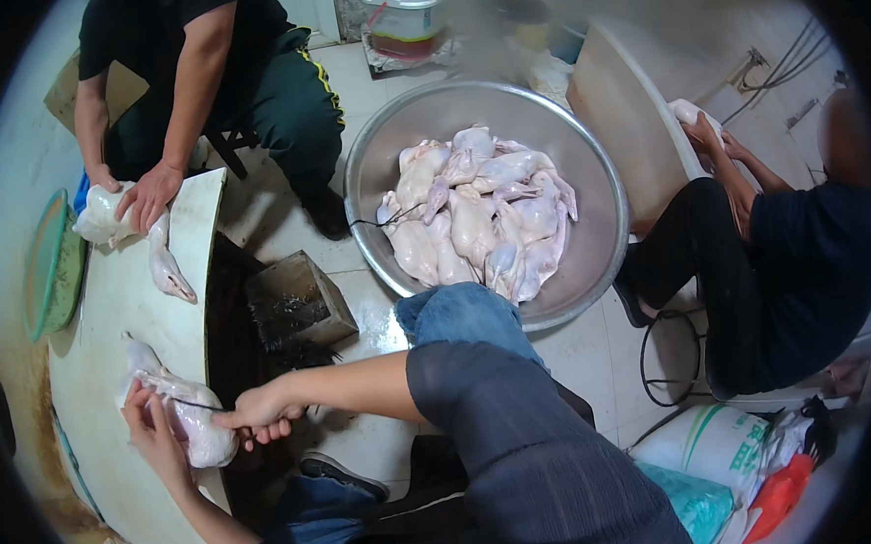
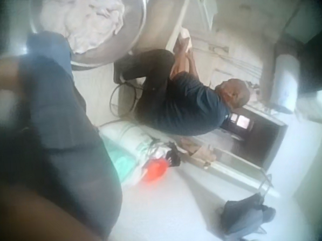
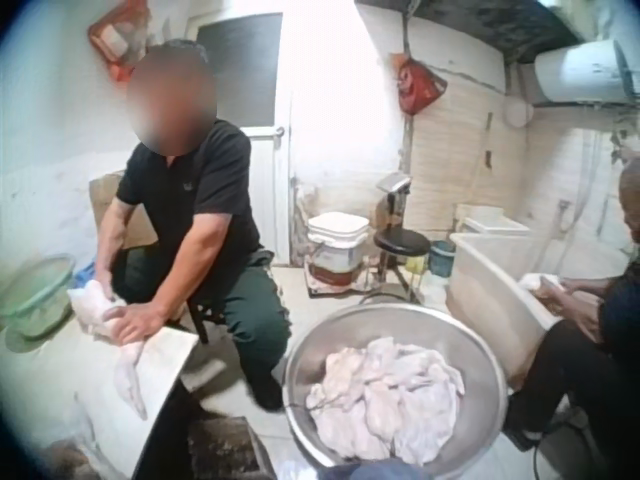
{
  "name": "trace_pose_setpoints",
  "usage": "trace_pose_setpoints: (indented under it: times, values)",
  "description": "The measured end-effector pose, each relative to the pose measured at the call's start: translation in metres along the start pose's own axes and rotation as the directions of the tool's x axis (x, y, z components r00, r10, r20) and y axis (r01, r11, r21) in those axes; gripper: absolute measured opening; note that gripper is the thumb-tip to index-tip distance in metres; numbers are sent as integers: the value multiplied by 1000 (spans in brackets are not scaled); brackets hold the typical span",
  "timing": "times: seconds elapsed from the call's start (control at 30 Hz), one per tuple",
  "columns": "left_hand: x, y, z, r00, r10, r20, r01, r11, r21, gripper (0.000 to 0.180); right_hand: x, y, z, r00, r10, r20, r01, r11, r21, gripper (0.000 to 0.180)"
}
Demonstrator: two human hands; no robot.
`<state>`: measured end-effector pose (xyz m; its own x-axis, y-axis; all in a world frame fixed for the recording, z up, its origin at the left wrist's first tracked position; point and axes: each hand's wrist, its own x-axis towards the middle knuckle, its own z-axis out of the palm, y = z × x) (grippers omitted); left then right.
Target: The person handles whole raw poultry carcasses, using a metal hook to pull and position the birds on a white cutting board. They repeatedly lift, rotate, and place the carcasses into a large metal basin while another person works nearby.
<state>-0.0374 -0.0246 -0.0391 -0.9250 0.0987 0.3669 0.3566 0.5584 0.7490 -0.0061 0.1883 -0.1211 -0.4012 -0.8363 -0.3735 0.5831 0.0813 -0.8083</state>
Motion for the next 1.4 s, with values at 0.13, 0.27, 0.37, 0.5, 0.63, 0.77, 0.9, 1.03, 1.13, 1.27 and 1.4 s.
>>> trace_pose_setpoints:
  times: [0.13, 0.27, 0.37, 0.5, 0.63, 0.77, 0.9, 1.03, 1.13, 1.27, 1.4]
  values:
    - [7, -11, -25, 986, -34, -161, 28, 999, -42, 17, -22, -36, -31, 989, 148, -9, -148, 982, -114, 86]
    - [9, -8, -20, 985, 97, -145, -69, 980, 186, 17, -92, -96, -88, 945, 281, -169, -322, 890, -323, 79]
    - [3, -1, -20, 992, 66, -112, -36, 967, 254, 18, -162, -186, -99, 807, 322, -495, -585, 542, -603, 67]
    - [-4, 6, -33, 991, 47, -129, -5, 953, 302, 17, -244, -280, -78, 486, 143, -862, -869, -21, -494, 67]
    - [-3, 10, -29, 994, 45, -105, -14, 962, 274, 17, -324, -253, -83, 314, 17, -949, -877, -378, -296, 38]
    - [-1, 13, -20, 994, 77, -76, -54, 961, 270, 19, -375, -49, -144, 268, -160, -950, -873, -457, -169, 28]
    - [-5, 8, -8, 999, 40, -32, -30, 964, 266, 18, -430, 227, -185, -158, -265, -951, -986, -9, 167, 21]
    - [-12, -1, -20, 1000, 30, -1, -27, 937, 349, 20, -367, 387, -120, 17, 51, -999, -1000, 8, -17, 26]
    - [-9, -3, -1, 999, 34, 40, -46, 941, 337, 22, -349, 428, -76, -273, 133, -953, -873, 382, 303, 47]
    - [-10, 6, -3, 997, 53, 52, -68, 933, 355, 24, -336, 387, -48, -260, 168, -951, -708, 636, 307, 64]
    - [-10, -4, 0, 995, 75, 65, -92, 942, 322, 23, -310, 376, -26, -373, 249, -894, -475, 776, 415, 79]
